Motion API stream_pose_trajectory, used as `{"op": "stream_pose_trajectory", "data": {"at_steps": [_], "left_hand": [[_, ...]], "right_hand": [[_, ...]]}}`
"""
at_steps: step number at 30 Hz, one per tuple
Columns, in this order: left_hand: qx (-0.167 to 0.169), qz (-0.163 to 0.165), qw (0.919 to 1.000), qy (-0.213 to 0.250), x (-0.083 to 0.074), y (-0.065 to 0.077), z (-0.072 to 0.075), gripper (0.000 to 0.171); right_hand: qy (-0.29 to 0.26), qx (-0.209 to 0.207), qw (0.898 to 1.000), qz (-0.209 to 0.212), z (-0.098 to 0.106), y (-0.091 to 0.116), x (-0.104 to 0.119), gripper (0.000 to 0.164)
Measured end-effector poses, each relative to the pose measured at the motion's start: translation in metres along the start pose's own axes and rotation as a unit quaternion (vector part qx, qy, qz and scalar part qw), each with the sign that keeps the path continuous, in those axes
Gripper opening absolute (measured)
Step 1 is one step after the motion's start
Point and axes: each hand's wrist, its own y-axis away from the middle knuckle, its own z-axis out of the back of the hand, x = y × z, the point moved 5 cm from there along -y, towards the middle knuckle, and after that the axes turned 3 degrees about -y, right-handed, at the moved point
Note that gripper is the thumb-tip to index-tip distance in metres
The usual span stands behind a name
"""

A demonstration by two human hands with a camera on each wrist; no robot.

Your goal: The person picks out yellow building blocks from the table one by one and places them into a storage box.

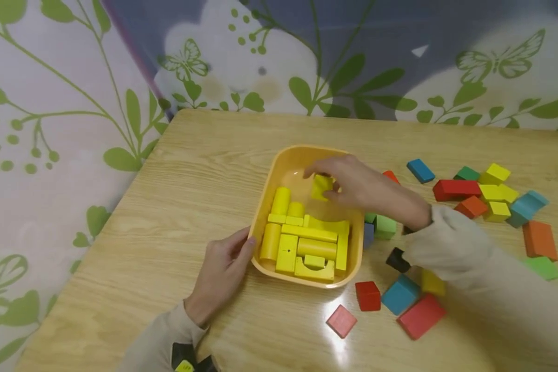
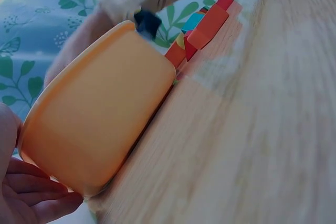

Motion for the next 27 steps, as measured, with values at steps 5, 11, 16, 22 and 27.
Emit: {"op": "stream_pose_trajectory", "data": {"at_steps": [5, 11, 16, 22, 27], "left_hand": [[0.015, 0.008, 0.9998, 0.013, 0.000, -0.002, -0.007, 0.034], [0.024, 0.002, 0.9997, 0.009, -0.002, -0.004, -0.010, 0.036], [0.020, -0.001, 0.9998, 0.001, -0.004, -0.006, -0.009, 0.034], [0.011, -0.003, 0.9999, -0.009, -0.003, -0.005, -0.006, 0.033], [0.004, 0.007, 0.9997, -0.022, 0.002, 0.000, -0.003, 0.032]], "right_hand": [[-0.019, 0.027, 0.999, -0.024, -0.035, -0.019, -0.011, 0.051], [-0.045, 0.024, 0.998, -0.033, -0.040, -0.010, -0.017, 0.063], [-0.038, 0.028, 0.999, -0.024, -0.038, -0.009, -0.015, 0.059], [-0.014, 0.055, 0.998, -0.014, -0.044, -0.014, -0.014, 0.051], [-0.010, 0.092, 0.996, -0.018, -0.053, -0.021, -0.013, 0.052]]}}
